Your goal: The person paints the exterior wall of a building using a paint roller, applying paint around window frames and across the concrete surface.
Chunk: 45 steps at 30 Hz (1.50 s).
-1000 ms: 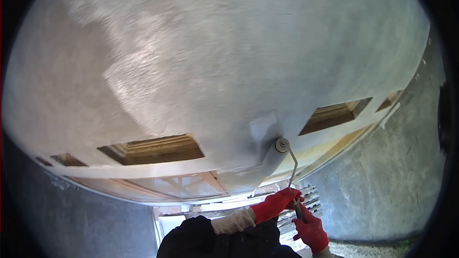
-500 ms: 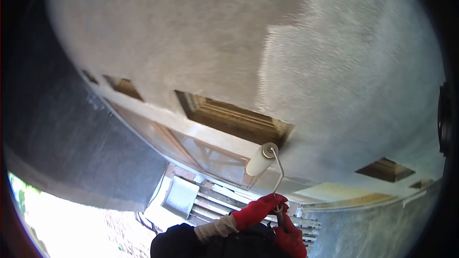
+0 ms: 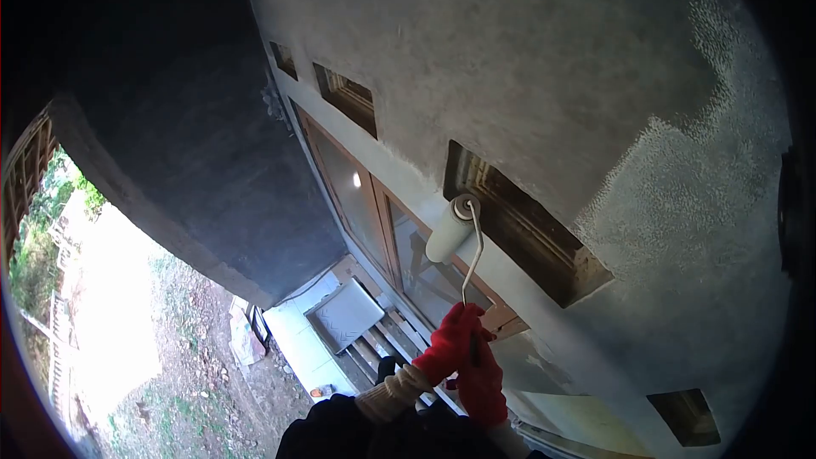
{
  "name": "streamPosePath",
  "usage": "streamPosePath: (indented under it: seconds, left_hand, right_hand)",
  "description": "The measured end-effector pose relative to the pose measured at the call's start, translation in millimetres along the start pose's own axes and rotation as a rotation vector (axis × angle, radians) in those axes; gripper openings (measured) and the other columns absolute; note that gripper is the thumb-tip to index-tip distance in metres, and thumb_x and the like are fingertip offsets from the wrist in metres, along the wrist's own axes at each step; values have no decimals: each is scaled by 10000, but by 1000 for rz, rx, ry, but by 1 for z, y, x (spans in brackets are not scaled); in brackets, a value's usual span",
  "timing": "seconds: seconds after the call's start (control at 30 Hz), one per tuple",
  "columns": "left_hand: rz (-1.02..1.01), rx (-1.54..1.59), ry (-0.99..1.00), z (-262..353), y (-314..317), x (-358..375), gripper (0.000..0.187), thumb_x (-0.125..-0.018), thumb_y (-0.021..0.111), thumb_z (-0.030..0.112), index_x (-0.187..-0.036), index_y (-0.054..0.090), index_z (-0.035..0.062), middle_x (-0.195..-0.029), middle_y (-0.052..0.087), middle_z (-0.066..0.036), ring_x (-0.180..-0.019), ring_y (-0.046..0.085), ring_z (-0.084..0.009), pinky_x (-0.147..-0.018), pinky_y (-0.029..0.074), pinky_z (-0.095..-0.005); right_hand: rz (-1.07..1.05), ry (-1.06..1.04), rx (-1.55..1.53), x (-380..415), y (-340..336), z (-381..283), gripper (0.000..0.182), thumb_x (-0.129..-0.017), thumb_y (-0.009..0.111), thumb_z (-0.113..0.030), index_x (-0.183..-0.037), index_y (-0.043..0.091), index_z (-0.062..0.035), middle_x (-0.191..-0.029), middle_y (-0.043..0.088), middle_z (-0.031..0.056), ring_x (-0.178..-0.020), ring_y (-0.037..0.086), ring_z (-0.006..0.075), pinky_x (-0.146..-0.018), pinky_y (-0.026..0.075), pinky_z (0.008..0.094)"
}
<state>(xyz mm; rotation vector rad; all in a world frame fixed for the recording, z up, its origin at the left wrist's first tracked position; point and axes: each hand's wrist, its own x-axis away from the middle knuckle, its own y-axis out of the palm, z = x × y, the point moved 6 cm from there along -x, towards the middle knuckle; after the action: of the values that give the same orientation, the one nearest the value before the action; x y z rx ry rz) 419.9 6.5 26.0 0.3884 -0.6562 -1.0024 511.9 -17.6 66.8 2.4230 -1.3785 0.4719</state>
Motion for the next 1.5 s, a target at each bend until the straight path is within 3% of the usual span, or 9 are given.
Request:
streamPosePath:
  seconds: [0.1,0.37,0.43,0.6,0.67,0.87,1.0,1.17,1.5]
  left_hand:
    - [-34,-11,24,21,-11,-14,242,-949,443,242,-956,496,6,-665,485,-58,-600,577,-194,-708,548,-429]
    - [7,-60,90,74,-52,-55,215,-937,452,237,-920,495,27,-606,481,-58,-517,501,-173,-553,517,-358]
    - [4,28,82,80,-61,-65,217,-937,453,244,-919,496,32,-602,480,-51,-509,495,-169,-503,491,-328]
    - [40,-31,36,127,-72,-72,198,-931,464,248,-903,505,56,-590,452,-24,-469,453,-144,-411,378,-290]
    - [43,2,28,138,-86,-84,189,-931,464,245,-899,505,64,-585,435,-18,-461,438,-138,-402,360,-286]
    - [23,137,-2,177,-116,-117,165,-928,463,240,-893,487,81,-569,374,5,-435,382,-120,-383,311,-269]
    - [50,188,-25,199,-133,-140,161,-923,469,244,-893,478,86,-571,369,11,-434,371,-116,-379,303,-271]
    - [69,209,-1,222,-156,-169,164,-918,474,253,-879,484,94,-576,375,23,-430,371,-114,-377,305,-269]
    - [70,186,59,237,-187,-195,194,-922,472,286,-851,488,106,-562,369,44,-427,364,-94,-374,307,-248]
  right_hand:
    - [-1,-40,10,-10,19,-15,560,-888,537,-247,-1348,284,-50,-1144,536,156,-827,634,200,-556,544,285]
    - [-98,-109,175,-59,56,-26,352,-903,495,-145,-1218,403,-18,-1038,562,146,-799,621,201,-670,522,324]
    - [-39,-934,792,-51,63,-53,212,-883,505,-65,-1090,515,-22,-977,584,129,-854,601,217,-744,487,315]
    - [21,-741,659,-56,63,-106,123,-824,571,-14,-934,584,-68,-938,589,103,-887,602,241,-759,480,310]
    - [60,-965,1068,-58,68,-133,115,-837,540,-15,-935,560,-72,-938,571,95,-903,576,249,-756,466,314]
    - [190,-928,1128,-105,78,-200,114,-875,506,-77,-980,548,-61,-994,555,115,-959,543,275,-806,443,350]
    - [202,-783,913,-162,67,-204,141,-889,498,-119,-998,552,-46,-1001,564,140,-961,543,308,-798,444,358]
    - [126,-917,1292,-172,71,-209,252,-913,486,-250,-1035,545,-38,-941,583,166,-896,555,335,-772,436,387]
    - [42,-871,1108,-169,76,-213,155,-895,520,-191,-922,537,-40,-900,568,137,-864,546,318,-740,434,383]
